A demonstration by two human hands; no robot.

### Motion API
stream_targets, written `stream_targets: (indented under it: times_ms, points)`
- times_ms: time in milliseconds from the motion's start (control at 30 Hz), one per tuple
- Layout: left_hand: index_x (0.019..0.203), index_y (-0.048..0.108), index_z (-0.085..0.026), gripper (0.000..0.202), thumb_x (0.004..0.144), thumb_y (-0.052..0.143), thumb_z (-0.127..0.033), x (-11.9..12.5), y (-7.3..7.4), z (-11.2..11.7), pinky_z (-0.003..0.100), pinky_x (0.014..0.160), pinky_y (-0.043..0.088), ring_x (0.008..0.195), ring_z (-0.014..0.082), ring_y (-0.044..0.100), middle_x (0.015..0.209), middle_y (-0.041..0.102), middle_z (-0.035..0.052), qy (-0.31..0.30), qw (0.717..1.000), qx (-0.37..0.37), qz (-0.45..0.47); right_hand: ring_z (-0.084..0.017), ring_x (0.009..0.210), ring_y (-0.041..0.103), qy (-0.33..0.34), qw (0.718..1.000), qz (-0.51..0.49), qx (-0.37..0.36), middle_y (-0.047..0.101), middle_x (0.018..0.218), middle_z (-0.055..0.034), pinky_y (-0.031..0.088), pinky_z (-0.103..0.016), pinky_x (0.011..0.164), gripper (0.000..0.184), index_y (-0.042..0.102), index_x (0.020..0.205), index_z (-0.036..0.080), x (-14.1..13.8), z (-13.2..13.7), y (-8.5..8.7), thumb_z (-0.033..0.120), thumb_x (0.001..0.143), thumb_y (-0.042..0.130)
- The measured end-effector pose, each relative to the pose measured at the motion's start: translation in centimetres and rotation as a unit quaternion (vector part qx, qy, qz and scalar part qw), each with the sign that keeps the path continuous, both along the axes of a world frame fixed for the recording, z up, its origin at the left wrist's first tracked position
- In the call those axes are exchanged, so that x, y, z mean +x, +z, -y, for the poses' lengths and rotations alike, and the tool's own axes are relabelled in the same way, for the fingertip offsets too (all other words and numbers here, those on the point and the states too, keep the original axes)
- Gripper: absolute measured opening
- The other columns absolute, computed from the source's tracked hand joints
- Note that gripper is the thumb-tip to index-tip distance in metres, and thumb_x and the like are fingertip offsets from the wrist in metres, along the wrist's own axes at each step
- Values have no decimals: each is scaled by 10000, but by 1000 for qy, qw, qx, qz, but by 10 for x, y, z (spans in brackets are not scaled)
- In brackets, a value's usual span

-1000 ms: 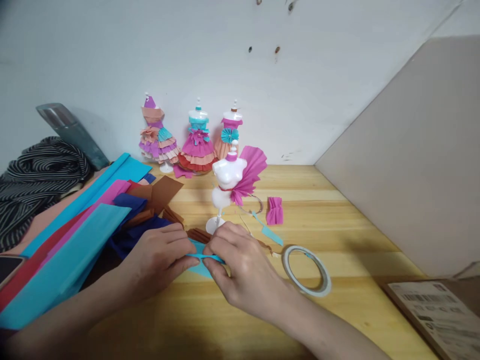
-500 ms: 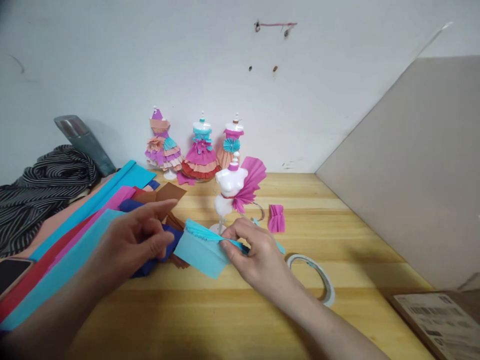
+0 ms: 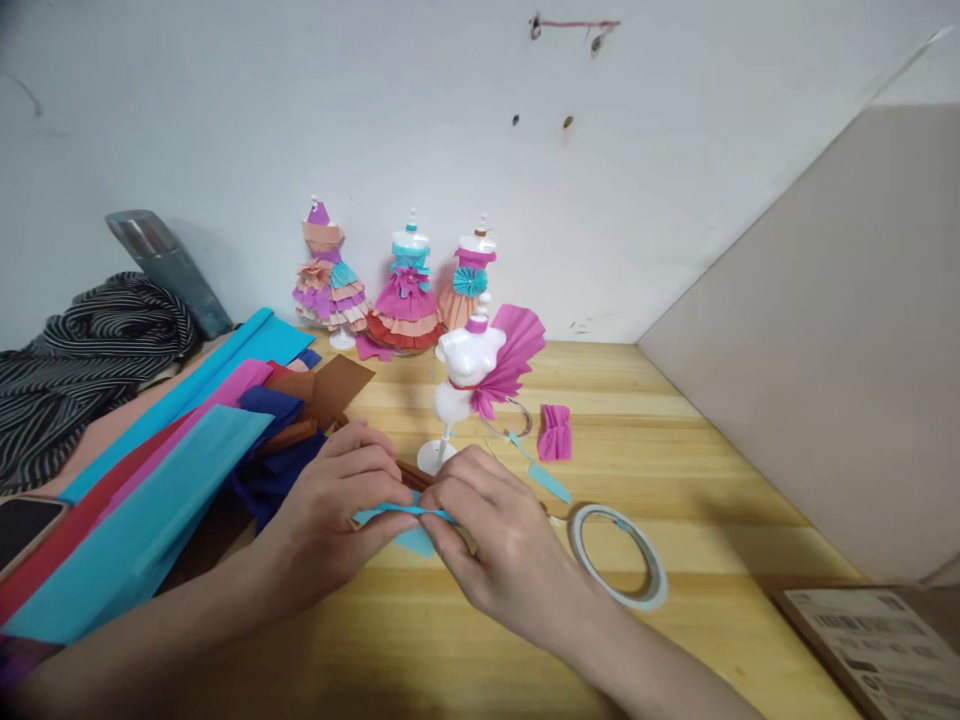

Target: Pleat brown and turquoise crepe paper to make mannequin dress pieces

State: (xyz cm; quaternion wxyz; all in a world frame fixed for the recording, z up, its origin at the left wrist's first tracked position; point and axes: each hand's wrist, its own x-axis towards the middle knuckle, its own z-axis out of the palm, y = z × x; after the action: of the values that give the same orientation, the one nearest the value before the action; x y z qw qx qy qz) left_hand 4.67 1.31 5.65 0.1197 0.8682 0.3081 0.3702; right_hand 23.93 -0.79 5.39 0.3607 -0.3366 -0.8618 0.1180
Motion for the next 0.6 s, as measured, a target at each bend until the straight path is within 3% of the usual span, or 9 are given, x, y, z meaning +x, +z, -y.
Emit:
stream_targets:
  times_ms: [300,600]
  points:
    - [649,583,-150,175,821,576,-120,-2,-1,-1,292,670,425,707,153,491,656,588,19,9,1000,-21,9,-192,775,578,-5,995,-31,-90,613,816,-60,479,-320,652,118,610,923,192,0,-1,4,126,863,533]
    - [649,570,-161,187,832,575,-127,-1,-2,0,283,658,422,671,140,487,634,591,6,2,999,-17,34,-210,828,576,-21,996,-34,-85,601,818,-60,480,-338,687,104,584,860,197,-1,-2,7,118,854,517]
